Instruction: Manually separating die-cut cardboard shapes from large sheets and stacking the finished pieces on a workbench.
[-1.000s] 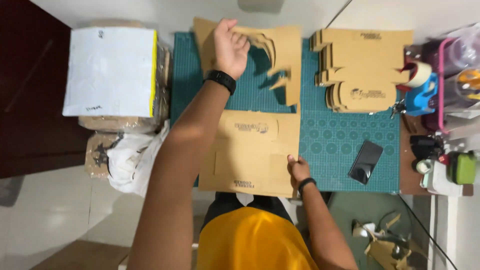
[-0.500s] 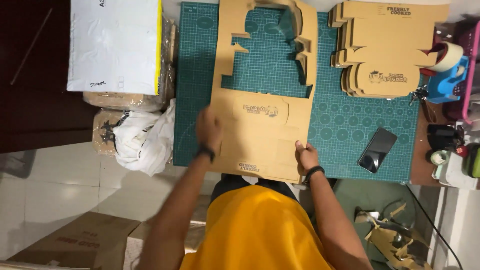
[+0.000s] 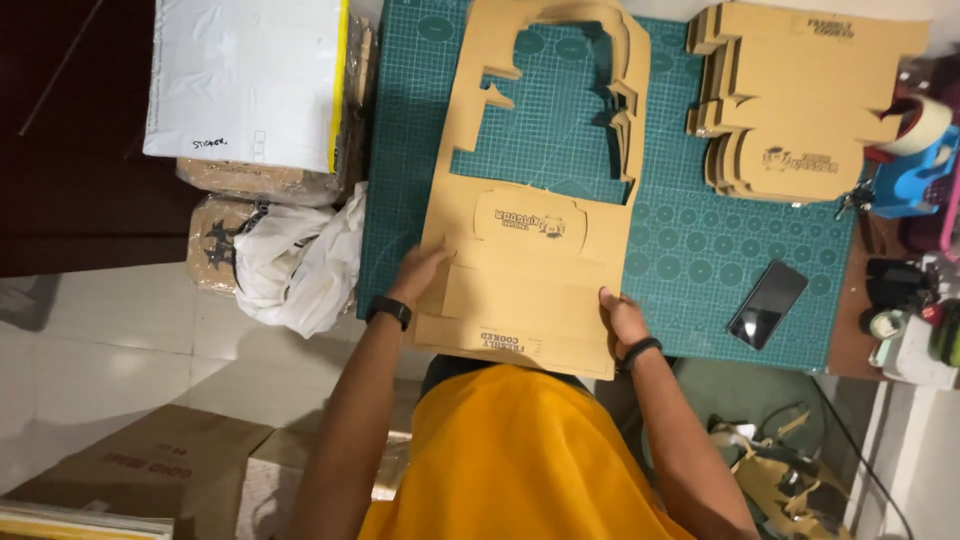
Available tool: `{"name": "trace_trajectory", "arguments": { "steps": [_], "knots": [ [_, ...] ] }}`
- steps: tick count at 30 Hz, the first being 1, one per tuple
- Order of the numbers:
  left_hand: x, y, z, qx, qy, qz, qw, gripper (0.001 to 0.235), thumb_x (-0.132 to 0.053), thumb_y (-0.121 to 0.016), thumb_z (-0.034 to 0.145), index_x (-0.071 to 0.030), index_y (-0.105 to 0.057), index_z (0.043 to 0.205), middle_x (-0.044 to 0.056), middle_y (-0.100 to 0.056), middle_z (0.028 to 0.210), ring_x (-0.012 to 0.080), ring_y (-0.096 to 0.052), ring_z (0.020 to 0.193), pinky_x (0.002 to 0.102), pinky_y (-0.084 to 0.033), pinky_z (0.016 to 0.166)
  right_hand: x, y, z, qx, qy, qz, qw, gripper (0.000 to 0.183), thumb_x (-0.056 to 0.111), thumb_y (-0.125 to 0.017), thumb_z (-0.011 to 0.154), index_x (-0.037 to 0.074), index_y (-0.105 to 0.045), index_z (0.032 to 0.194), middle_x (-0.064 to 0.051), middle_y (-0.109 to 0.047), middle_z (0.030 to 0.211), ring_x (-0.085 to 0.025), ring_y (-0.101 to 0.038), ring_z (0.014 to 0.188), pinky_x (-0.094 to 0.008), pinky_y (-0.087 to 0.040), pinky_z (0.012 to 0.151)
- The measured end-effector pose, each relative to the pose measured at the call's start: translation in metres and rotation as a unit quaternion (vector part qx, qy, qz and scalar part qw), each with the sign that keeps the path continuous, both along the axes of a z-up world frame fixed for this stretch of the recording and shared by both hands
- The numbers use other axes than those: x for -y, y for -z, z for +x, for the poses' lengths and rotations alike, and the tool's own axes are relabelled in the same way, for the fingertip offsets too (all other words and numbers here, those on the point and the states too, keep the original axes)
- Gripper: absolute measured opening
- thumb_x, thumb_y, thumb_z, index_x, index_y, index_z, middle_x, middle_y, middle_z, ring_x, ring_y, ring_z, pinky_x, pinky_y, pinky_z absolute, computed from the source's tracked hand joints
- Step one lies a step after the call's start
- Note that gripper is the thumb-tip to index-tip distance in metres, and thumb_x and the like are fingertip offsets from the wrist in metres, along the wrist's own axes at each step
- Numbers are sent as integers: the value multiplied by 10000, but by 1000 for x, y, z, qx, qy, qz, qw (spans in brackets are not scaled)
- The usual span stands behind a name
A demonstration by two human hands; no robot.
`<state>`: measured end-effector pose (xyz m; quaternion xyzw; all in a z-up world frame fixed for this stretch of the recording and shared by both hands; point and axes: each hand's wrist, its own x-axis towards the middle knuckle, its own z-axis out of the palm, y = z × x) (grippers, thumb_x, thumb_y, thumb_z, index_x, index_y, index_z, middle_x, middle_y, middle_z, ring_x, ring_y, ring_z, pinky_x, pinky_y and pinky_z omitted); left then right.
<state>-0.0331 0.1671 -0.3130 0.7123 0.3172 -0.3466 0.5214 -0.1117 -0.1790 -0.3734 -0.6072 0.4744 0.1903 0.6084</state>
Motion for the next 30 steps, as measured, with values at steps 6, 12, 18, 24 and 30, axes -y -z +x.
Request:
{"name": "trace_trajectory", "arguments": {
  "steps": [6,12,18,24,30],
  "knots": [
    [-11,-4,-27,-5,-30,3,1000,821,-486,-672,924,-37,-413,1561,219,-425,1586,388,-345,1505,560,-276,1228,1,45,-8,47,3,-76,996,383,259,-686,1010,13,-625,1298,-267,-672,1124,-375,-662,1126,-563,-533,931],
    [-38,41,-37,6,-31,6,999,726,-483,-603,978,-71,-406,1542,199,-440,1577,364,-351,1510,552,-280,1224,7,69,-10,37,-20,-100,994,337,324,-716,996,65,-639,1196,-199,-703,965,-316,-720,953,-479,-597,799],
    [-42,-5,-31,-4,64,-6,998,867,-504,-575,953,-26,-230,1590,276,-363,1602,434,-379,1474,599,-306,1206,-15,22,-17,-6,-233,-257,938,604,514,-721,932,193,-556,1416,-227,-644,1328,-407,-565,1298,-527,-449,1102],
    [-59,-18,-5,65,4,-29,997,763,-517,-681,877,-56,-514,1462,246,-597,1417,413,-538,1355,541,-439,1114,-24,28,-11,159,-214,-542,797,597,205,-845,847,25,-626,1373,-217,-523,1166,-464,-564,1195,-519,-465,1046],
    [-69,90,17,125,85,2,989,543,-557,-755,804,-109,-642,1089,162,-698,991,352,-692,1035,467,-518,875,-114,-17,62,240,-259,-262,898,123,86,-654,969,22,-710,1057,-253,-709,979,-458,-688,1001,-529,-550,880]
  ]
}}
